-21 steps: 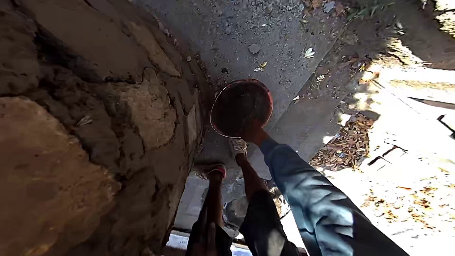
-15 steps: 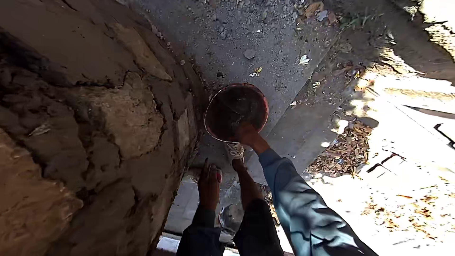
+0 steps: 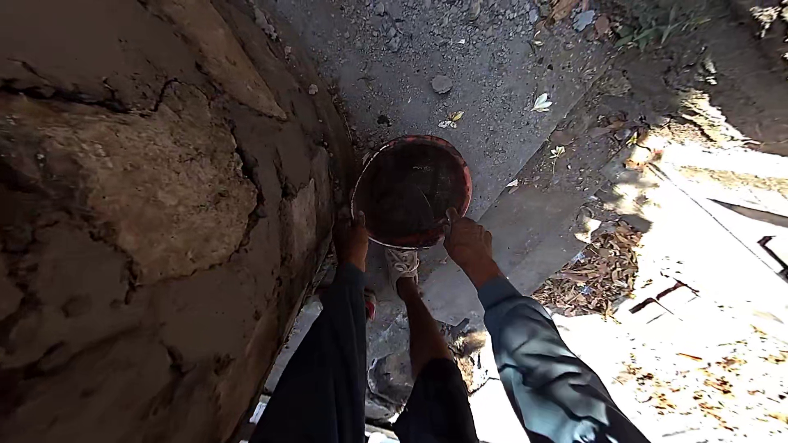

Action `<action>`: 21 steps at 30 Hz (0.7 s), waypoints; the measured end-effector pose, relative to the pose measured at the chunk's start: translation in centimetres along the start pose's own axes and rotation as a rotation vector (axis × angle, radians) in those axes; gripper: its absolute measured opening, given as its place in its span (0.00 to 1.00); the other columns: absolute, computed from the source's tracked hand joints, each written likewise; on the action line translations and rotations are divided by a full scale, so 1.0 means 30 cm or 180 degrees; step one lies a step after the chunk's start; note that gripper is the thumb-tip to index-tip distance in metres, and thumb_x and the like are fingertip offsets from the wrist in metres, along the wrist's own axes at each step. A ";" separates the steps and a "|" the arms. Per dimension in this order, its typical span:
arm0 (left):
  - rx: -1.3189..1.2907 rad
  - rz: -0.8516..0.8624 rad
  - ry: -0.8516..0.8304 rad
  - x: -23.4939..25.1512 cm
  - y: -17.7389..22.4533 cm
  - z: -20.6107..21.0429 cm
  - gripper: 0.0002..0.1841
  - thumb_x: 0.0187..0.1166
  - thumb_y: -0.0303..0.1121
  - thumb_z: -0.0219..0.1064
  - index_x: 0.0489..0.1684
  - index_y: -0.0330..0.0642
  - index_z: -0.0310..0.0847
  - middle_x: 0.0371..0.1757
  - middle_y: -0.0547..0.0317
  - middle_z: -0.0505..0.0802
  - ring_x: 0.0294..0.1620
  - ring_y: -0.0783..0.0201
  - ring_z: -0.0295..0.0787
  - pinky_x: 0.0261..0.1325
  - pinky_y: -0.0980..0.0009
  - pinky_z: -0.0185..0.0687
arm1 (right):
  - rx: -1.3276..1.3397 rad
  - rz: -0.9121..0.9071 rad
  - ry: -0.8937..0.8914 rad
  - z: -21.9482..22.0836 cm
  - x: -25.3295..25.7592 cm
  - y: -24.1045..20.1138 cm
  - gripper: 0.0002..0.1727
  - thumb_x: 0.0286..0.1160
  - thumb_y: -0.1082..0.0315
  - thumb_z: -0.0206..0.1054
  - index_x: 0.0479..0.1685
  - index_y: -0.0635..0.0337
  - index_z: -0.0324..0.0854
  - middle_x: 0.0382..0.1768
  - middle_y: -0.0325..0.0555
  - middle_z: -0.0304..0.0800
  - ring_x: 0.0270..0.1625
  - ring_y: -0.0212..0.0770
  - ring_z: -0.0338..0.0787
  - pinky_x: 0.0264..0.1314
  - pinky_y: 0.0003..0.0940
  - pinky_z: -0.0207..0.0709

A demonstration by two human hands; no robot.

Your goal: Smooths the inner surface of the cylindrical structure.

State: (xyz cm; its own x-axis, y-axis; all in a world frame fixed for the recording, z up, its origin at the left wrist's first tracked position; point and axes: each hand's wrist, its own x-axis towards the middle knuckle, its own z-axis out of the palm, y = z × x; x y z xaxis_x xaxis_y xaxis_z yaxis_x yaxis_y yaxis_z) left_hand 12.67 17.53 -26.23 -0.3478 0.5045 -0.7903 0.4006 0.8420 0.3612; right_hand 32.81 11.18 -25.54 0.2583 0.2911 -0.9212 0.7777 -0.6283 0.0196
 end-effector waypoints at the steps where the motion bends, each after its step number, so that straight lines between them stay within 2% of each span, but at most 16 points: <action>1: -0.0016 0.0098 -0.0020 -0.001 -0.008 0.003 0.19 0.85 0.34 0.66 0.70 0.37 0.74 0.57 0.44 0.87 0.55 0.55 0.85 0.60 0.55 0.80 | -0.0031 0.0045 0.0008 0.007 0.012 -0.006 0.23 0.87 0.60 0.61 0.80 0.47 0.73 0.55 0.64 0.91 0.56 0.68 0.92 0.53 0.68 0.82; 2: -0.0018 0.0223 -0.0062 -0.004 -0.020 0.008 0.17 0.85 0.32 0.67 0.67 0.37 0.74 0.52 0.45 0.87 0.49 0.55 0.85 0.54 0.56 0.82 | -0.0044 0.0089 0.0022 0.016 0.020 -0.009 0.23 0.86 0.59 0.62 0.79 0.49 0.74 0.54 0.64 0.91 0.55 0.68 0.92 0.53 0.67 0.83; 4: 0.0082 0.0429 -0.0224 -0.034 -0.042 0.014 0.15 0.86 0.31 0.65 0.65 0.37 0.75 0.51 0.45 0.88 0.45 0.56 0.86 0.51 0.57 0.84 | 0.0014 0.0176 0.0081 0.051 0.018 -0.005 0.26 0.82 0.56 0.66 0.76 0.56 0.75 0.52 0.66 0.91 0.54 0.68 0.92 0.52 0.66 0.83; 6: 0.0187 0.0647 -0.0386 -0.075 -0.036 0.033 0.13 0.86 0.31 0.64 0.64 0.37 0.75 0.48 0.46 0.88 0.41 0.57 0.87 0.49 0.58 0.85 | 0.0014 0.0280 0.0037 0.070 0.022 -0.004 0.31 0.80 0.50 0.68 0.75 0.63 0.75 0.57 0.67 0.89 0.59 0.67 0.91 0.56 0.64 0.83; 8: 0.0315 0.0805 -0.0573 -0.119 -0.030 0.055 0.14 0.87 0.31 0.63 0.65 0.38 0.76 0.45 0.48 0.90 0.36 0.60 0.89 0.45 0.60 0.87 | 0.0087 0.0317 -0.0031 0.094 0.031 0.011 0.31 0.82 0.49 0.64 0.74 0.65 0.77 0.62 0.68 0.87 0.63 0.66 0.89 0.61 0.64 0.82; 9: 0.0359 0.0848 -0.0691 -0.138 -0.029 0.065 0.14 0.87 0.31 0.62 0.67 0.38 0.75 0.46 0.48 0.90 0.36 0.60 0.90 0.46 0.60 0.88 | 0.0180 0.0297 -0.0036 0.106 0.037 0.023 0.30 0.83 0.49 0.64 0.70 0.66 0.80 0.62 0.67 0.87 0.64 0.65 0.89 0.62 0.64 0.81; 11: 0.0450 0.0864 -0.0863 -0.174 -0.024 0.080 0.15 0.88 0.31 0.62 0.68 0.38 0.75 0.47 0.46 0.89 0.38 0.58 0.89 0.46 0.58 0.87 | 0.0413 0.0223 -0.0039 0.131 0.047 0.036 0.25 0.82 0.49 0.65 0.54 0.66 0.86 0.56 0.66 0.90 0.61 0.64 0.90 0.59 0.65 0.82; 13: 0.0537 0.0889 -0.0897 -0.201 -0.031 0.096 0.16 0.88 0.31 0.61 0.69 0.38 0.75 0.46 0.46 0.90 0.40 0.57 0.89 0.49 0.58 0.86 | 0.0653 0.0135 -0.0109 0.156 0.057 0.037 0.23 0.82 0.50 0.65 0.48 0.67 0.87 0.53 0.66 0.91 0.60 0.64 0.91 0.58 0.66 0.82; 17: 0.0635 0.1015 -0.0896 -0.226 -0.049 0.110 0.18 0.88 0.29 0.60 0.73 0.34 0.74 0.53 0.42 0.91 0.50 0.55 0.90 0.59 0.57 0.84 | 0.0914 -0.0203 -0.0276 0.199 0.086 0.041 0.24 0.86 0.50 0.62 0.49 0.68 0.86 0.52 0.66 0.90 0.61 0.63 0.90 0.63 0.63 0.81; 20: 0.0686 0.0996 -0.0932 -0.231 -0.057 0.111 0.20 0.87 0.29 0.60 0.76 0.35 0.74 0.56 0.41 0.91 0.53 0.54 0.91 0.62 0.56 0.84 | 0.1336 -0.0404 -0.0219 0.224 0.079 0.070 0.24 0.86 0.52 0.64 0.49 0.69 0.87 0.52 0.67 0.89 0.63 0.64 0.88 0.67 0.64 0.77; 21: 0.0695 0.0957 -0.0949 -0.232 -0.059 0.108 0.20 0.87 0.28 0.60 0.76 0.35 0.73 0.57 0.40 0.91 0.53 0.53 0.90 0.62 0.55 0.84 | 0.1535 -0.0486 -0.0178 0.230 0.070 0.078 0.23 0.85 0.54 0.64 0.46 0.70 0.87 0.50 0.68 0.89 0.61 0.65 0.87 0.66 0.65 0.77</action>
State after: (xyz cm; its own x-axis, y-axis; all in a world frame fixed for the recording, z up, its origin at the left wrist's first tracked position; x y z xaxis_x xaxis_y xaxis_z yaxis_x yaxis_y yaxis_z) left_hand 17.12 11.93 -22.97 0.0566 0.6160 -0.7857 0.6260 0.5912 0.5085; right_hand 31.22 5.34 -30.10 0.1212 0.3748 -0.9191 0.4478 -0.8470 -0.2864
